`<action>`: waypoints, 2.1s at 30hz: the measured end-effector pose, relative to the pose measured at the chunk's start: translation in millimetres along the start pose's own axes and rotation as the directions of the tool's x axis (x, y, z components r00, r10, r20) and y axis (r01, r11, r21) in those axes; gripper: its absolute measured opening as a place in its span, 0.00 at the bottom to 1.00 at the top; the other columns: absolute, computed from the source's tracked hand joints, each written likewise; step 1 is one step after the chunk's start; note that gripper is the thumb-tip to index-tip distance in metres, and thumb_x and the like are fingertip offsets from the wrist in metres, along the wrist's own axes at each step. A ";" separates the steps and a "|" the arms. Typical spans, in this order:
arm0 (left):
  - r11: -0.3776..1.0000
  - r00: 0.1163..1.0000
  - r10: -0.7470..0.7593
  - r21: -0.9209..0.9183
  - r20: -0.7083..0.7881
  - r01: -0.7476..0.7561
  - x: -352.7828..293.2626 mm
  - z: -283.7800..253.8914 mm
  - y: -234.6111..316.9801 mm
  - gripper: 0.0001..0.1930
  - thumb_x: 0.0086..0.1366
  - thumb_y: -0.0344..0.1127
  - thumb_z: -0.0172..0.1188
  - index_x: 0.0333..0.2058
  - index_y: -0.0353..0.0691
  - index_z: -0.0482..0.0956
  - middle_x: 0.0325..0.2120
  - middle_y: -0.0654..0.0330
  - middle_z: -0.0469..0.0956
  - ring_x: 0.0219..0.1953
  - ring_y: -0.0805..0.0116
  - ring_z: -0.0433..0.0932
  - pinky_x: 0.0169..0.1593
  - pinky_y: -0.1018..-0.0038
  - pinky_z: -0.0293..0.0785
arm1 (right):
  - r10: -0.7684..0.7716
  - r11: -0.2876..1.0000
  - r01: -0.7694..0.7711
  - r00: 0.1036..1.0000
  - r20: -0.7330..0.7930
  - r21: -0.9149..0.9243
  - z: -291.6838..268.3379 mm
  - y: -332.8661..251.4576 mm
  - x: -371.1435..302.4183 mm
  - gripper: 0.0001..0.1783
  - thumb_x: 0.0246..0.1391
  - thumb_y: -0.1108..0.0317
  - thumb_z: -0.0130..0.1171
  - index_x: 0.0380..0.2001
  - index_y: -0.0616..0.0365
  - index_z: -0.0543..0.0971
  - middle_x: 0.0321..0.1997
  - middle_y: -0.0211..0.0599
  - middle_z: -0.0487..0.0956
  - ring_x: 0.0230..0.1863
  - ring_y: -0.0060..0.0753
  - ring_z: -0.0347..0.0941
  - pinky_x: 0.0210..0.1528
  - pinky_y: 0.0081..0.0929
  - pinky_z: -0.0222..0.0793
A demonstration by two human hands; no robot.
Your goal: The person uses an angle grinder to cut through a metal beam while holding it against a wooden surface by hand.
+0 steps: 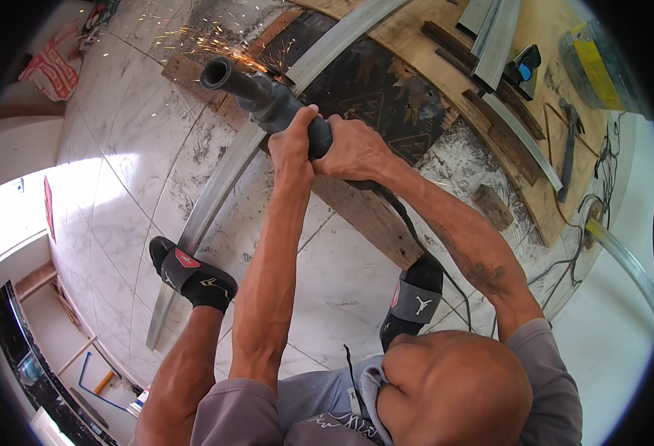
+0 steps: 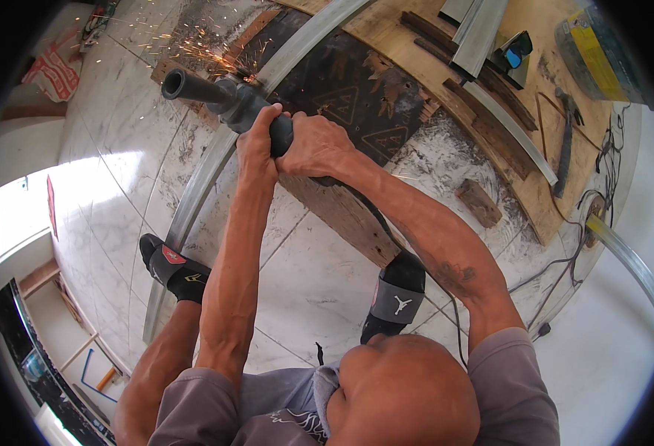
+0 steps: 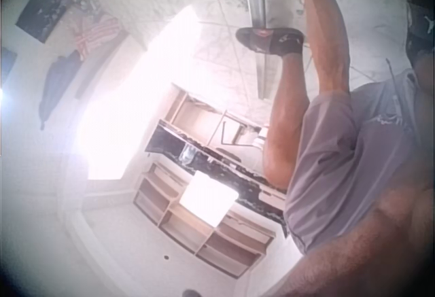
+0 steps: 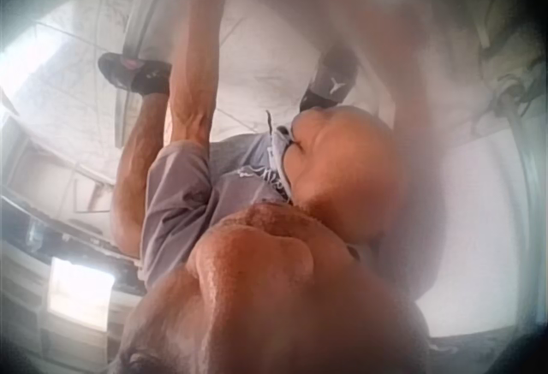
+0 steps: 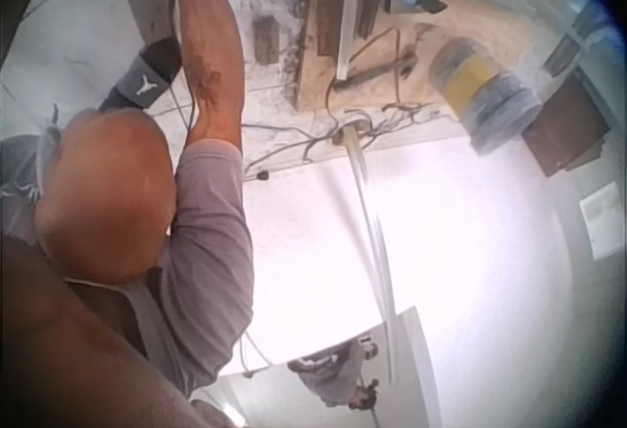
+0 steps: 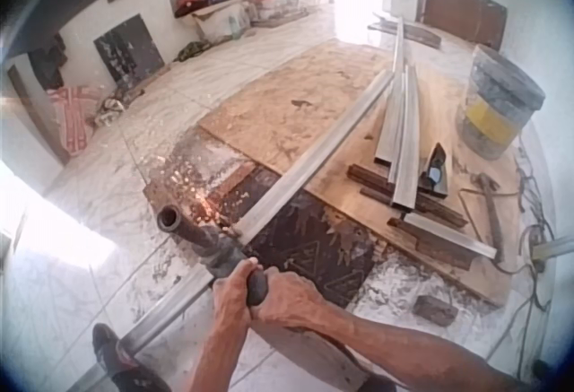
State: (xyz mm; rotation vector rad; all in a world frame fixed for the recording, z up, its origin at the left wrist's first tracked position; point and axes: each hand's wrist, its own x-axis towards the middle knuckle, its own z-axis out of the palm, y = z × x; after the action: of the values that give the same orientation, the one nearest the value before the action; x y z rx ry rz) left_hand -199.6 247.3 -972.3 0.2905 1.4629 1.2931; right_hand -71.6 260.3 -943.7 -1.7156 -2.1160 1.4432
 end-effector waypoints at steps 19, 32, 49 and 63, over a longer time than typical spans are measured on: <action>1.000 0.999 0.000 0.014 -0.046 0.001 -2.8 1.9 2.3 0.12 0.54 0.34 0.73 0.31 0.31 0.83 0.29 0.58 0.82 0.30 0.69 0.81 0.39 0.73 0.78 | 0.005 1.000 -0.005 1.000 0.011 0.014 -2.6 -3.2 -4.2 0.43 0.37 0.44 0.72 0.49 0.69 0.75 0.44 0.61 0.83 0.50 0.60 0.81 0.54 0.44 0.76; 0.999 1.000 -0.006 0.048 -0.007 0.006 -4.9 -2.1 1.4 0.16 0.55 0.34 0.73 0.38 0.31 0.81 0.33 0.56 0.82 0.34 0.68 0.83 0.42 0.73 0.81 | 0.008 1.000 -0.008 1.000 0.010 0.025 4.0 1.7 -3.5 0.42 0.37 0.45 0.73 0.48 0.68 0.75 0.43 0.59 0.83 0.48 0.59 0.81 0.52 0.44 0.76; 0.998 1.000 -0.014 0.062 -0.027 0.016 -9.8 1.9 -0.8 0.16 0.55 0.35 0.73 0.38 0.30 0.81 0.32 0.55 0.83 0.34 0.67 0.83 0.42 0.73 0.81 | 0.022 0.999 -0.022 1.000 0.010 0.030 1.3 4.2 -7.7 0.42 0.36 0.44 0.73 0.48 0.67 0.75 0.43 0.58 0.83 0.48 0.58 0.82 0.52 0.43 0.76; 0.998 1.000 -0.004 0.067 -0.030 0.006 -14.0 2.8 -0.8 0.16 0.55 0.36 0.73 0.37 0.30 0.81 0.32 0.56 0.83 0.33 0.68 0.82 0.41 0.73 0.80 | 0.034 0.999 -0.036 0.998 0.053 0.034 -3.8 1.1 -12.3 0.42 0.36 0.48 0.71 0.50 0.70 0.75 0.46 0.60 0.83 0.51 0.58 0.82 0.55 0.42 0.77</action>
State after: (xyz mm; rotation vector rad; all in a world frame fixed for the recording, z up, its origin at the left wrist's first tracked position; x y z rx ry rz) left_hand -191.9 237.9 -964.8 0.3131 1.5337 1.2506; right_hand -64.0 252.8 -936.3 -1.7298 -2.0825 1.5419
